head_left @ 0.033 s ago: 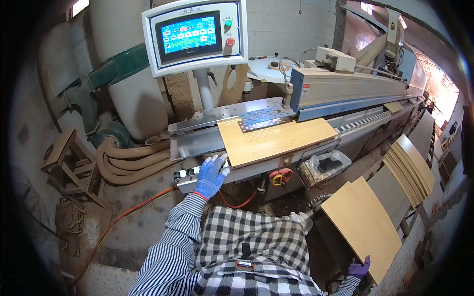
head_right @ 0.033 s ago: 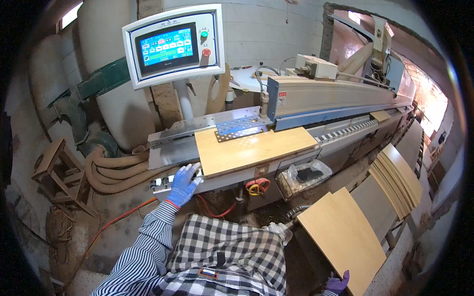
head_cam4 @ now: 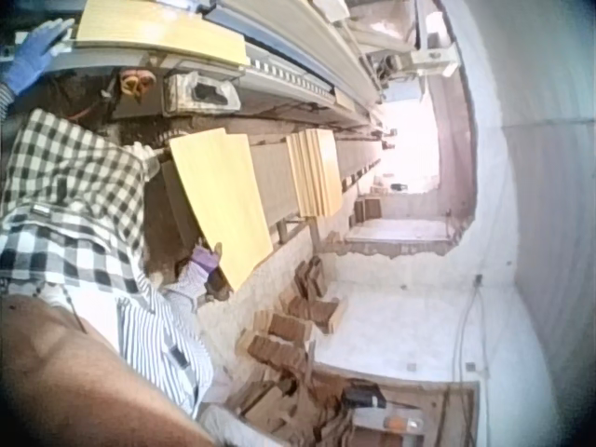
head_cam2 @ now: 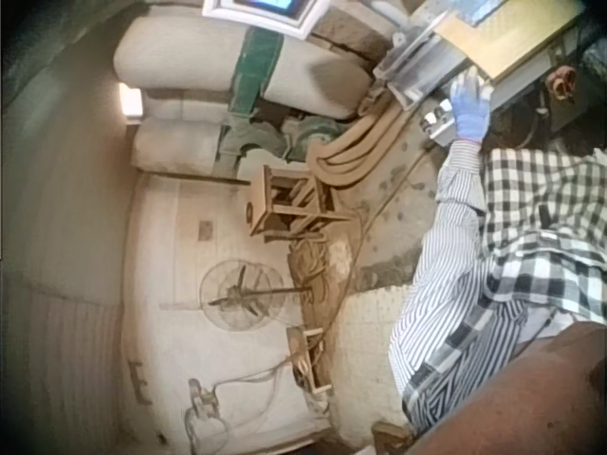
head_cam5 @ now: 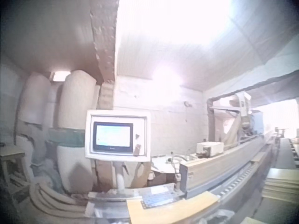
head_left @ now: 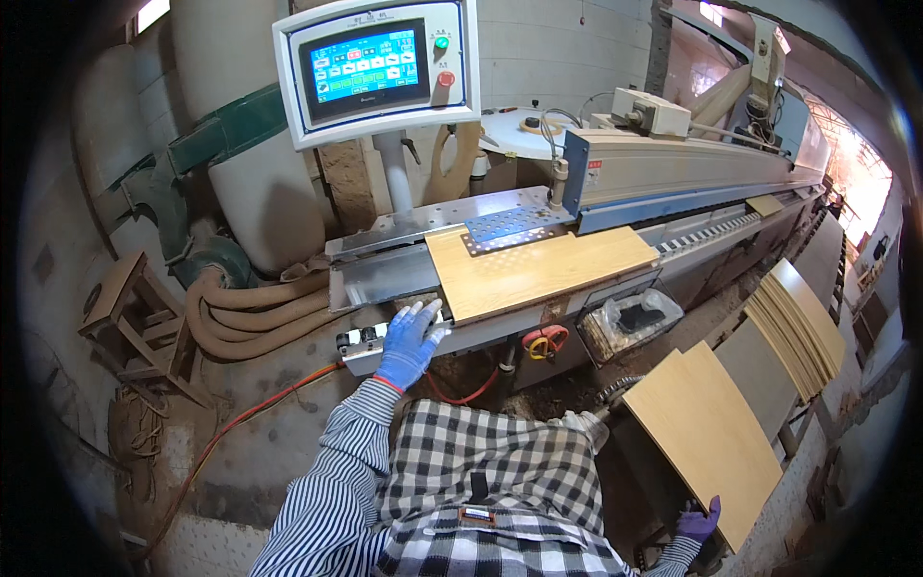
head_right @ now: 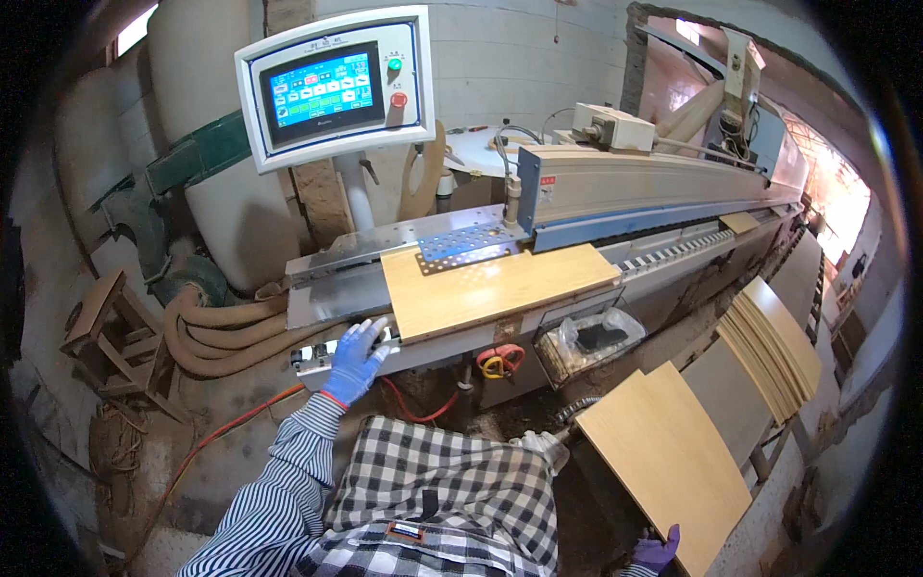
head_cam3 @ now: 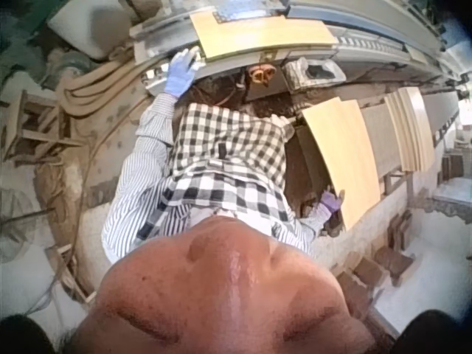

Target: The person repeatedly places rectangular wooden panels onto a CNC machine's conveyor, allows the machine to process them, then removes the finished panels and stacks them. The cycle repeats with multiple panels throughout the clip.

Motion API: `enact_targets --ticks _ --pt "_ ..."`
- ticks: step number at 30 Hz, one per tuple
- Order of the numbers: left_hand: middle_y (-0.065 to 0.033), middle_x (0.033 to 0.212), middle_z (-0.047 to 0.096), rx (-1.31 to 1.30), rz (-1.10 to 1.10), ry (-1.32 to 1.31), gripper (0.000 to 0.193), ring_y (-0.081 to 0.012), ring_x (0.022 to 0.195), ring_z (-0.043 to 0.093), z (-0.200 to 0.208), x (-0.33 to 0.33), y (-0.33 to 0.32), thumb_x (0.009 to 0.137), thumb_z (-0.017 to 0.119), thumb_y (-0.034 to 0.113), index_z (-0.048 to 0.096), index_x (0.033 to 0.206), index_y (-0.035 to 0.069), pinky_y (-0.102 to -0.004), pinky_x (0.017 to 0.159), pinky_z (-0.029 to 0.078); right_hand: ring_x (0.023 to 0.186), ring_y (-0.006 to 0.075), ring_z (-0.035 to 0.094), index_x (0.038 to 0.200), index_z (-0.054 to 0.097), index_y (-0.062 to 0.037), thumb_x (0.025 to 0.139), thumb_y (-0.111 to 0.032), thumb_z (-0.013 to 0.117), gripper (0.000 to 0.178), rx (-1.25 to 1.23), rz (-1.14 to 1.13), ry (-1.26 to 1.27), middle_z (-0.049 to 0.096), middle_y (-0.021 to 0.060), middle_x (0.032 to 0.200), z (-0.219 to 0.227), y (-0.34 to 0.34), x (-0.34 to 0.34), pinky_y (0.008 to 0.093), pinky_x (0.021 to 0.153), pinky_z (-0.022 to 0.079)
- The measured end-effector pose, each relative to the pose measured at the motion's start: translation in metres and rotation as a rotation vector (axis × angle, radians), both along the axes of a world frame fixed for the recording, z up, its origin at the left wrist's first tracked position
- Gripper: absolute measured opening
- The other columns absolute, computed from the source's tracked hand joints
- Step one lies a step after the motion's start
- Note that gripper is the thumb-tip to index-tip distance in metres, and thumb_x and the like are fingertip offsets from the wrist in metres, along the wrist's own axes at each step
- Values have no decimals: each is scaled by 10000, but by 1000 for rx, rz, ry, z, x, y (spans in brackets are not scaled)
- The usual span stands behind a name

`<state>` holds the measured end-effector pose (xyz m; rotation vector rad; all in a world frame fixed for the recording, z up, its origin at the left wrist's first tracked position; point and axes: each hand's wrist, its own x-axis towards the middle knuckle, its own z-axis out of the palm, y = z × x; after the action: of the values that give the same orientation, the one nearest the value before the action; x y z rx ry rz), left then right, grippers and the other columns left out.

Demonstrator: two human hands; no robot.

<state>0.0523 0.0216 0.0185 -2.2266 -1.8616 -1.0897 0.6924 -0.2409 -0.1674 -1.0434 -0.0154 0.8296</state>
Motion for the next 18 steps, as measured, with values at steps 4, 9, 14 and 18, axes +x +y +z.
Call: enact_targets --ticks 4,9,14,18 --pt "-218 1305 507 12 -38 -110 515 -369 1237 450 2 4 -32 863 617 255 485 1338 104 -441 1072 314 504 181 594 845 654 -91 889 -413 592 331 163 108 106 667 38 669 -2 -4 -21 268 476 504" --pt "-194 1355 476 -61 -147 -200 649 -363 1280 424 12 21 -84 836 652 396 466 1337 28 -427 1083 318 623 167 628 1080 604 -76 963 -294 499 269 165 193 -63 681 62 922 60 50 -102 291 510 522" --pt "-217 1435 365 -30 -177 -11 839 -380 1359 302 16 26 -118 777 619 619 443 1357 40 -472 1096 278 910 198 624 1161 552 7 948 -192 532 292 359 595 -25 642 108 1036 108 126 -197 295 721 523" --pt "-216 1432 359 13 -9 198 828 -385 1372 256 9 5 -137 747 598 685 502 1303 79 -524 1103 223 938 170 598 1144 559 8 965 -175 515 260 324 784 -255 618 108 1067 87 184 -266 289 764 515"
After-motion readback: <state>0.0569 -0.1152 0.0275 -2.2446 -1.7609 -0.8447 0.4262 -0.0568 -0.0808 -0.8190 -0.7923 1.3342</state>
